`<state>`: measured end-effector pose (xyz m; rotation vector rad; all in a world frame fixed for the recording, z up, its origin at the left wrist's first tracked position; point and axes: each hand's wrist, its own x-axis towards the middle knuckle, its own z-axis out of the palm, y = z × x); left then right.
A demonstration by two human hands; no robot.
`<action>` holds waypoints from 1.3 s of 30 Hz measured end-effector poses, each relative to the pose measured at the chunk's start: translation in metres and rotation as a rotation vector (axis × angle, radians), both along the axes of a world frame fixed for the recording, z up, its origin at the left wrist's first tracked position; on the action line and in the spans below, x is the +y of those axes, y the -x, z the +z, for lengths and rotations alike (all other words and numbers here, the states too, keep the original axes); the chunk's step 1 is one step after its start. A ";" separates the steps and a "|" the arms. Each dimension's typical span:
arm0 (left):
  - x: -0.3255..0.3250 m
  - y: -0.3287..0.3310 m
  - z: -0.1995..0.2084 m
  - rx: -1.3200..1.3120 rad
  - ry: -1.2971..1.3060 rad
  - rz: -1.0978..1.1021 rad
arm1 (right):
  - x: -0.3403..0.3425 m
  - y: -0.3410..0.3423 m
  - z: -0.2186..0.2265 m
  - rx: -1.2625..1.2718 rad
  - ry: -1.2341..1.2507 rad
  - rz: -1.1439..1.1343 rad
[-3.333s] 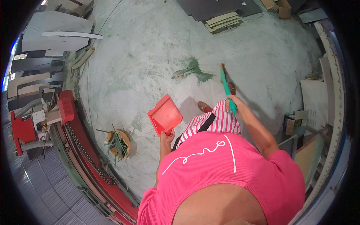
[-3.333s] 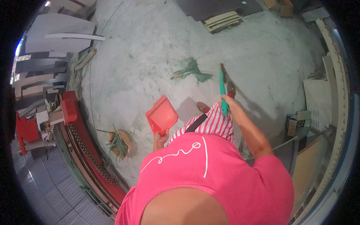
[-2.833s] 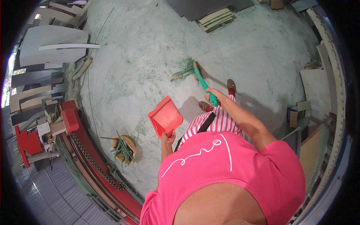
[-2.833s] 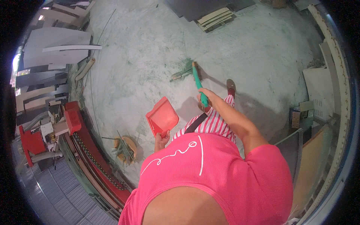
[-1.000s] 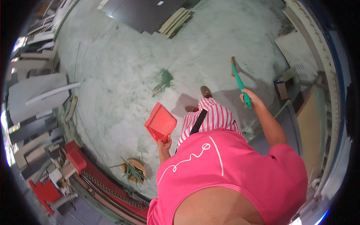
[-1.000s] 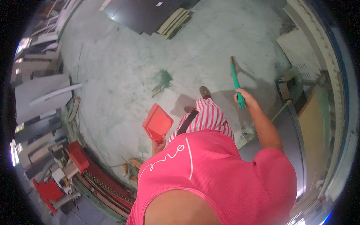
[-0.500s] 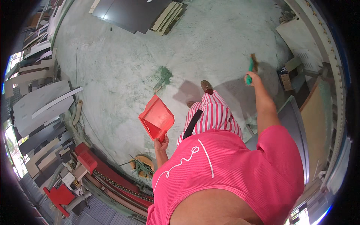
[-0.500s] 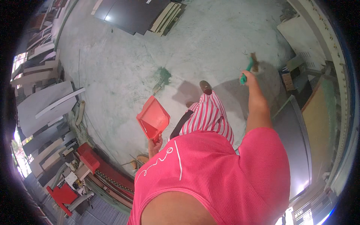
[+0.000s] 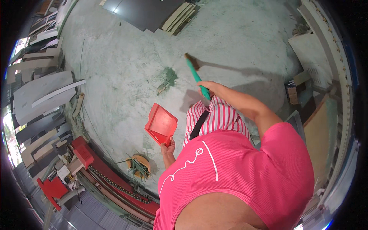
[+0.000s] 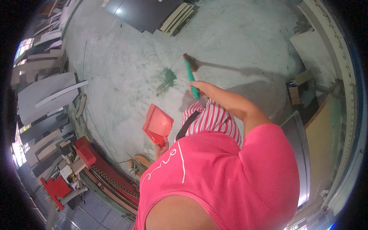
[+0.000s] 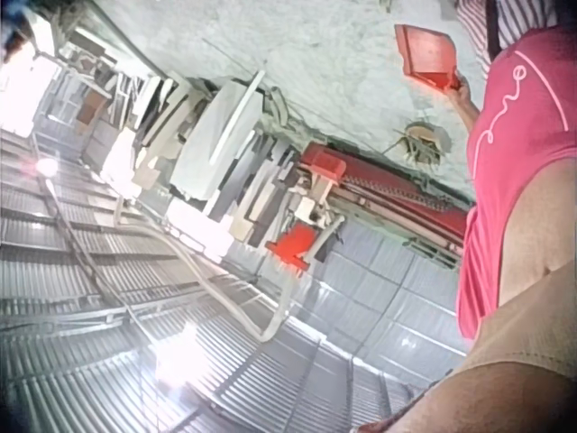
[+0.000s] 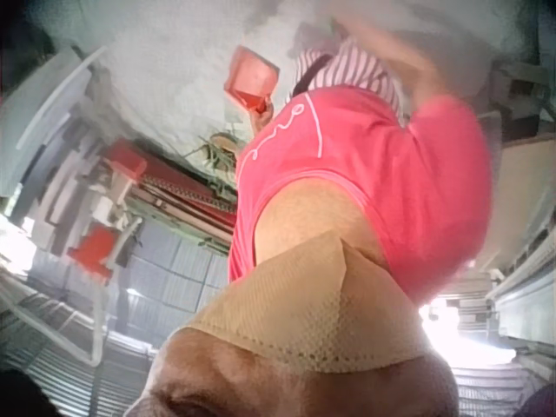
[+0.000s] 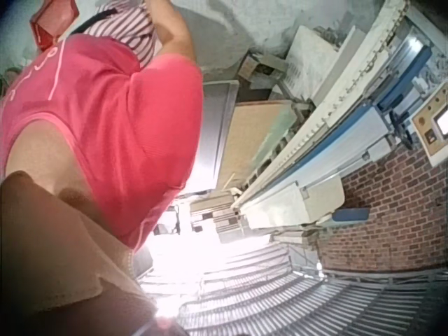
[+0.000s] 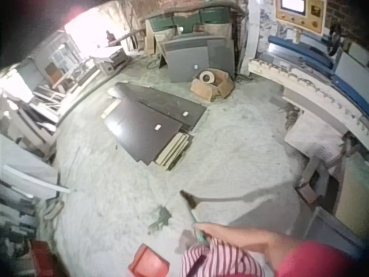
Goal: Sweeping sawdust and wood debris on a workshop floor using a broom and a dustpan.
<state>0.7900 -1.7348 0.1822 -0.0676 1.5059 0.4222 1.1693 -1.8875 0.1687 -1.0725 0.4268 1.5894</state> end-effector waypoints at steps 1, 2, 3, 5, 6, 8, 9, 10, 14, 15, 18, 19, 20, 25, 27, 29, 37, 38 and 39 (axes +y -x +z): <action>-0.002 -0.003 -0.001 0.003 0.043 0.021 | 0.013 -0.006 -0.003 0.001 -0.001 0.007; -0.002 -0.006 -0.001 0.004 0.042 0.028 | 0.026 -0.013 -0.007 0.171 -0.062 -0.094; -0.004 -0.006 -0.002 0.015 0.011 0.004 | 0.038 -0.016 -0.007 0.346 -0.120 -0.182; -0.008 -0.002 -0.008 0.039 -0.020 0.013 | 0.037 -0.017 0.010 0.171 -0.207 -0.110; -0.004 -0.008 -0.010 0.072 -0.005 0.048 | 0.033 -0.022 0.023 -0.019 -0.304 -0.079; 0.001 -0.014 -0.015 0.107 0.007 0.093 | 0.017 -0.036 -0.003 0.077 -0.328 0.007; 0.001 -0.003 -0.021 0.088 0.033 0.106 | 0.013 -0.037 0.013 -0.006 -0.252 0.014; 0.001 0.005 -0.027 0.064 0.061 0.109 | 0.005 -0.040 0.035 -0.098 -0.175 0.012; 0.007 0.023 -0.041 0.067 0.086 0.158 | -0.039 -0.057 0.041 -0.109 -0.003 -0.119; 0.007 0.024 -0.041 0.059 0.086 0.171 | -0.045 -0.059 0.044 -0.155 0.069 -0.154; 0.027 0.022 -0.027 0.046 0.094 0.181 | -0.059 -0.081 0.025 -0.286 0.309 -0.222; 0.025 0.020 -0.026 0.020 0.058 0.161 | -0.067 -0.099 0.005 -0.271 0.389 -0.267; 0.025 0.020 -0.024 -0.001 0.022 0.139 | -0.071 -0.119 -0.013 -0.254 0.472 -0.312; 0.037 0.005 0.006 -0.030 0.012 0.190 | -0.052 -0.201 -0.065 -0.222 0.436 -0.664; 0.042 -0.009 0.004 -0.042 0.018 0.120 | -0.055 -0.243 -0.090 -0.250 0.435 -0.733; 0.044 -0.035 -0.002 -0.094 0.063 0.043 | -0.077 -0.282 -0.110 -0.502 0.450 -0.387; 0.051 -0.027 -0.012 -0.268 -0.142 0.001 | 0.057 -0.112 -0.202 -0.868 0.203 -0.212; 0.052 -0.026 -0.005 -0.293 -0.152 0.000 | 0.065 -0.075 -0.231 -0.806 0.426 -0.328; 0.055 -0.007 0.002 -0.164 -0.171 0.012 | 0.096 -0.022 -0.227 -0.505 0.313 -0.207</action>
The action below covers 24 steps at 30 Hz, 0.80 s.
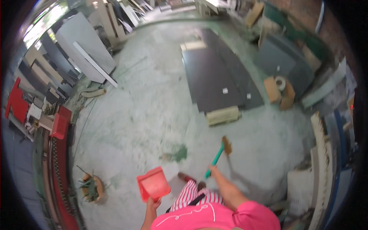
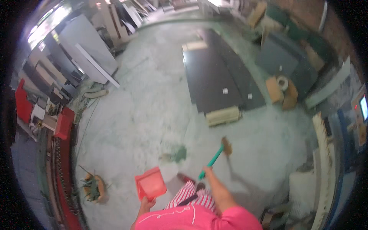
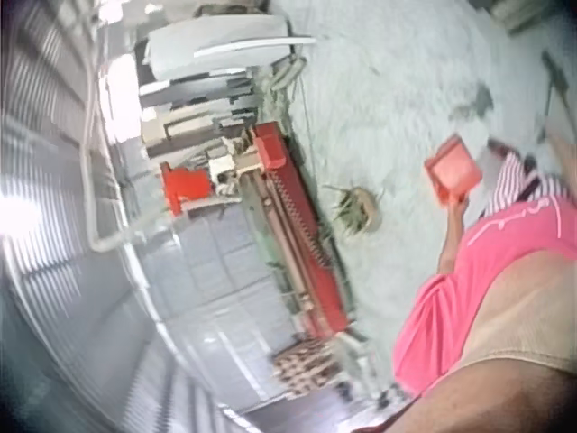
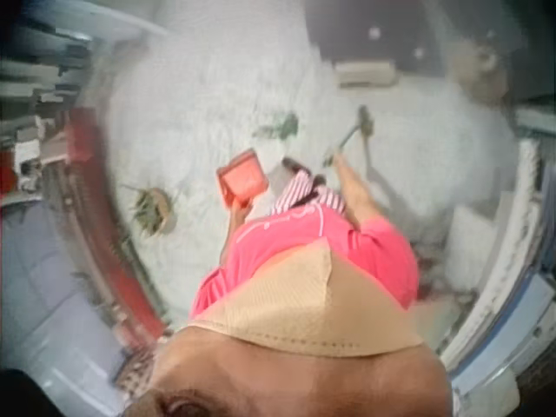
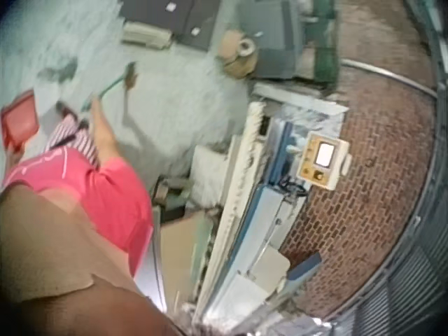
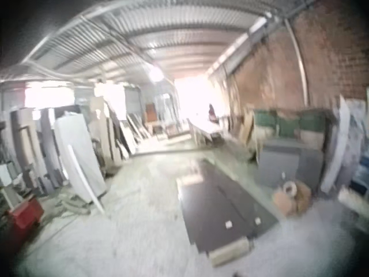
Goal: Sweeping sawdust and wood debris on a workshop floor using a broom and a dustpan.
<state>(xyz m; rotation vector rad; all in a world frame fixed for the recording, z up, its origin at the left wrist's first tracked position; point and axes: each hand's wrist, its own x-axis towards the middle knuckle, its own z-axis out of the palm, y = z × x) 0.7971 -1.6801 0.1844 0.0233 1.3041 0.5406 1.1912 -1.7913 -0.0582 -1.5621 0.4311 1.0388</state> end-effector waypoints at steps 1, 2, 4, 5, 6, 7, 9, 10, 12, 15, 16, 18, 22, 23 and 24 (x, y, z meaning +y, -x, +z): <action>-0.013 0.046 -0.004 0.082 0.006 0.133 | 0.049 0.060 0.078 0.240 0.079 0.224; -0.017 0.057 -0.008 0.098 0.054 0.149 | 0.055 0.075 0.129 0.174 0.197 0.415; -0.002 0.049 -0.025 0.084 0.087 0.167 | 0.055 0.082 0.161 0.181 0.198 0.441; -0.003 0.050 -0.035 0.117 0.124 0.191 | 0.050 0.083 0.171 0.170 0.210 0.445; -0.014 0.026 -0.045 0.088 0.143 0.197 | 0.042 0.060 0.184 0.199 0.161 0.503; -0.012 0.017 -0.040 0.108 0.140 0.197 | 0.043 0.054 0.192 0.252 0.099 0.550; -0.012 0.012 -0.034 0.071 0.100 0.218 | 0.043 0.042 0.206 0.250 0.075 0.544; -0.012 0.008 -0.036 0.079 0.115 0.218 | 0.037 0.034 0.204 0.247 0.046 0.531; -0.018 0.003 -0.043 0.082 0.104 0.187 | 0.024 0.016 0.198 0.295 -0.014 0.425; -0.028 0.019 -0.064 0.039 0.104 0.143 | 0.004 0.000 0.201 0.385 -0.116 0.371; -0.034 0.024 -0.066 0.044 0.107 0.149 | -0.003 -0.002 0.205 0.391 -0.112 0.375; -0.042 0.032 -0.071 0.144 0.121 0.173 | -0.016 -0.002 0.214 0.446 -0.158 0.302; -0.057 0.051 -0.072 0.164 0.154 0.121 | -0.031 0.012 0.220 0.370 -0.133 0.234; -0.060 0.054 -0.072 0.157 0.149 0.133 | -0.033 0.016 0.220 0.345 -0.155 0.213; -0.063 0.059 -0.072 0.152 0.144 0.146 | -0.035 0.019 0.217 0.321 -0.177 0.193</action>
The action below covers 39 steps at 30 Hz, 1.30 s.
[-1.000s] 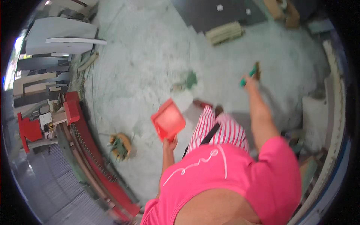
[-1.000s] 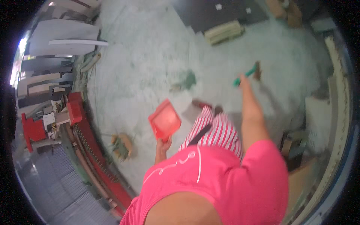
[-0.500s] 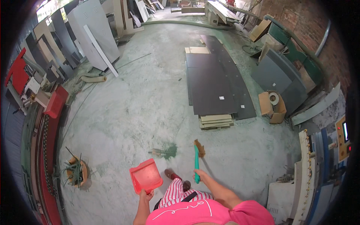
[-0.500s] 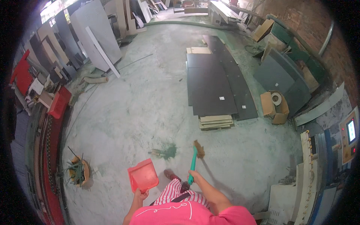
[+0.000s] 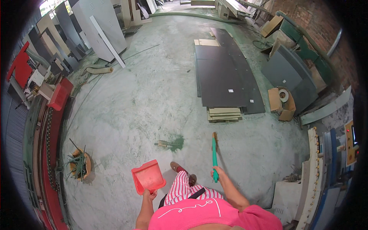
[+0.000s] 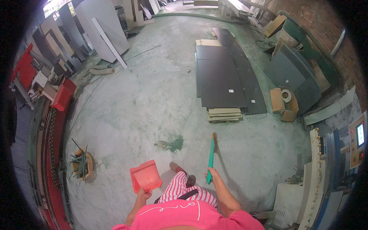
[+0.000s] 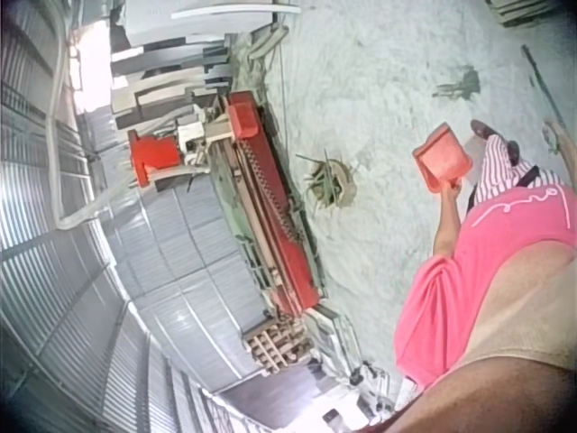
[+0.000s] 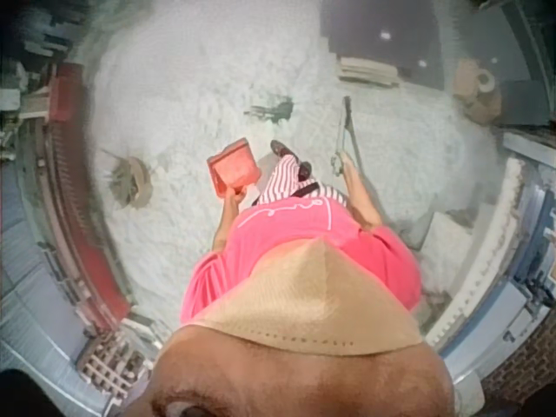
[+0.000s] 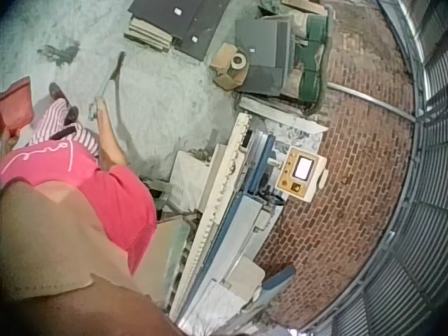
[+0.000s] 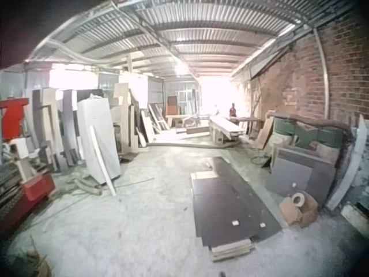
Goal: Sweeping sawdust and wood debris on a workshop floor using a broom and a dustpan.
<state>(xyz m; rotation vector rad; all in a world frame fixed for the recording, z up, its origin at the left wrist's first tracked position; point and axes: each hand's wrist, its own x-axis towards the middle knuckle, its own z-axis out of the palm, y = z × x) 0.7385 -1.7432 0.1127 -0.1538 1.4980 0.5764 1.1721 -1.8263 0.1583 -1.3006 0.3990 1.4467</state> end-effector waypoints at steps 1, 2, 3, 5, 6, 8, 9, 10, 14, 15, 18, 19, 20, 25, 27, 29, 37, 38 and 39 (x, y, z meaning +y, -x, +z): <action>-0.003 0.003 0.000 0.002 -0.002 0.000 | 0.000 0.002 -0.003 0.002 -0.002 0.000; -0.006 0.006 0.000 0.002 -0.017 0.068 | 0.002 0.003 -0.007 0.014 0.039 0.018; -0.008 0.006 0.000 0.001 -0.034 0.136 | 0.004 0.002 -0.012 0.024 0.079 0.036; -0.005 -0.007 0.019 0.022 -0.008 0.105 | -0.002 -0.005 -0.029 0.048 0.059 0.002; -0.004 -0.009 0.029 0.051 0.013 0.094 | -0.001 -0.006 -0.033 0.080 0.034 -0.013; -0.008 -0.003 0.024 0.024 0.003 0.086 | -0.002 -0.006 -0.040 0.142 0.076 -0.027; -0.011 0.001 0.020 -0.003 -0.008 0.083 | 0.001 -0.004 -0.038 0.204 0.119 -0.037; -0.014 0.005 0.015 -0.002 -0.010 0.088 | 0.003 -0.001 -0.037 0.205 0.117 -0.032; -0.024 0.014 0.001 -0.049 0.007 0.104 | 0.004 0.009 -0.032 0.073 0.145 0.071; -0.024 0.014 0.002 -0.045 0.018 0.112 | 0.006 0.012 -0.028 0.023 0.162 0.083; -0.027 0.011 0.008 -0.044 0.051 0.112 | 0.008 0.017 -0.013 0.090 0.204 0.121; -0.028 0.008 0.011 -0.046 0.050 0.109 | 0.009 0.018 -0.014 0.089 0.203 0.117; -0.029 0.003 0.014 0.002 0.039 0.087 | 0.009 0.019 -0.014 0.082 0.176 0.134; -0.026 -0.002 0.022 0.049 0.028 0.075 | 0.016 0.035 -0.019 0.099 0.121 0.187; -0.023 -0.002 0.022 0.033 0.017 0.040 | 0.022 0.047 -0.016 0.099 0.103 0.196; -0.019 -0.005 0.019 0.042 0.015 0.036 | 0.030 0.053 -0.010 0.177 0.102 0.219; 0.006 -0.017 0.013 0.008 0.003 0.012 | 0.041 0.054 0.037 0.415 -0.049 0.340; 0.009 -0.016 0.009 -0.011 -0.007 0.016 | 0.041 0.054 0.048 0.438 -0.070 0.368; 0.012 -0.017 0.008 -0.034 -0.018 0.014 | 0.040 0.051 0.054 0.459 -0.092 0.390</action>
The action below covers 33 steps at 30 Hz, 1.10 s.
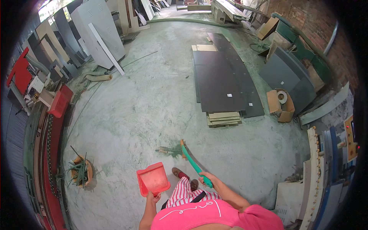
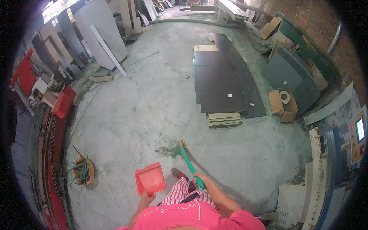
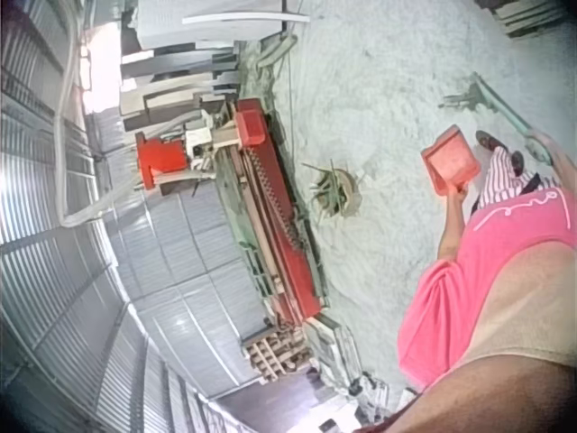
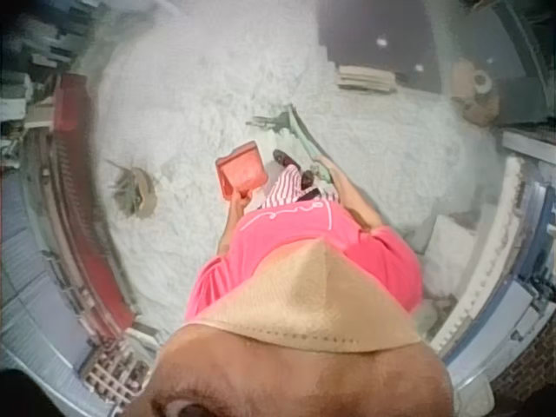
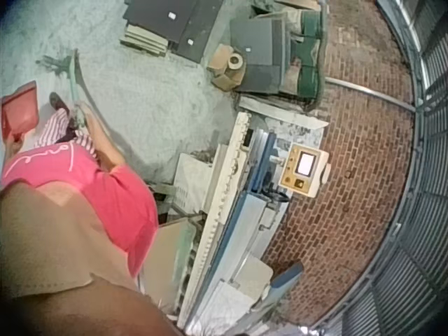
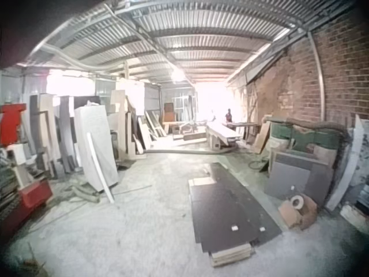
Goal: Sweeping sawdust and wood debris on a workshop floor using a broom and a dustpan.
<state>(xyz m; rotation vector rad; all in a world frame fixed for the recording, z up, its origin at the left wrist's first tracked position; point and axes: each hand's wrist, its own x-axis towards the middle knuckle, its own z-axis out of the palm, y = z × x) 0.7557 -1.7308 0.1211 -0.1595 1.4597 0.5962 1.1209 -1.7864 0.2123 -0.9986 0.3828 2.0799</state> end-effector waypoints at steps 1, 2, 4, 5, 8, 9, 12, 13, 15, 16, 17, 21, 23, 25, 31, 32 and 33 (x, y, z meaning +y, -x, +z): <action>0.002 -0.001 -0.001 -0.002 -0.004 0.001 | -0.002 -0.002 0.002 -0.002 -0.004 0.001; 0.007 -0.005 0.003 0.001 -0.017 -0.027 | -0.005 -0.005 0.001 -0.045 0.011 -0.028; 0.016 -0.008 0.005 0.002 -0.035 -0.055 | -0.012 -0.013 -0.005 -0.090 0.022 -0.057; 0.018 -0.005 0.002 -0.021 -0.063 -0.065 | -0.015 -0.019 -0.011 -0.084 0.027 -0.101; 0.025 -0.009 0.010 -0.042 -0.080 -0.084 | -0.022 -0.039 -0.021 -0.110 0.063 -0.214; 0.026 -0.011 0.014 -0.033 -0.072 -0.085 | -0.024 -0.046 -0.023 -0.134 0.091 -0.274; 0.025 -0.006 0.011 -0.015 -0.072 -0.077 | -0.027 -0.063 -0.037 -0.207 0.148 -0.338; 0.024 -0.005 0.009 -0.016 -0.072 -0.077 | -0.029 -0.070 -0.044 -0.250 0.195 -0.365; 0.020 0.001 0.004 -0.025 -0.077 -0.103 | -0.032 -0.080 -0.051 -0.311 0.225 -0.356; 0.018 0.003 0.002 -0.023 -0.078 -0.100 | -0.034 -0.082 -0.051 -0.416 0.227 -0.343; 0.016 0.006 0.000 -0.013 -0.037 -0.084 | -0.036 -0.083 -0.052 -0.522 0.229 -0.328; 0.003 0.009 -0.003 0.036 -0.036 -0.096 | -0.044 -0.085 -0.060 -0.590 0.259 -0.293; 0.000 0.009 0.000 0.057 -0.025 -0.095 | -0.048 -0.082 -0.068 -0.531 0.265 -0.272; -0.002 0.006 0.007 0.077 -0.012 -0.096 | -0.047 -0.070 -0.081 -0.519 0.282 -0.291; 0.001 0.002 0.016 0.068 -0.012 -0.074 | -0.014 -0.020 -0.049 -0.460 0.251 -0.233; 0.004 0.000 0.017 0.080 -0.002 -0.092 | -0.010 -0.017 -0.046 -0.430 0.237 -0.226; 0.008 -0.003 0.018 0.092 0.009 -0.111 | -0.008 -0.018 -0.049 -0.430 0.238 -0.236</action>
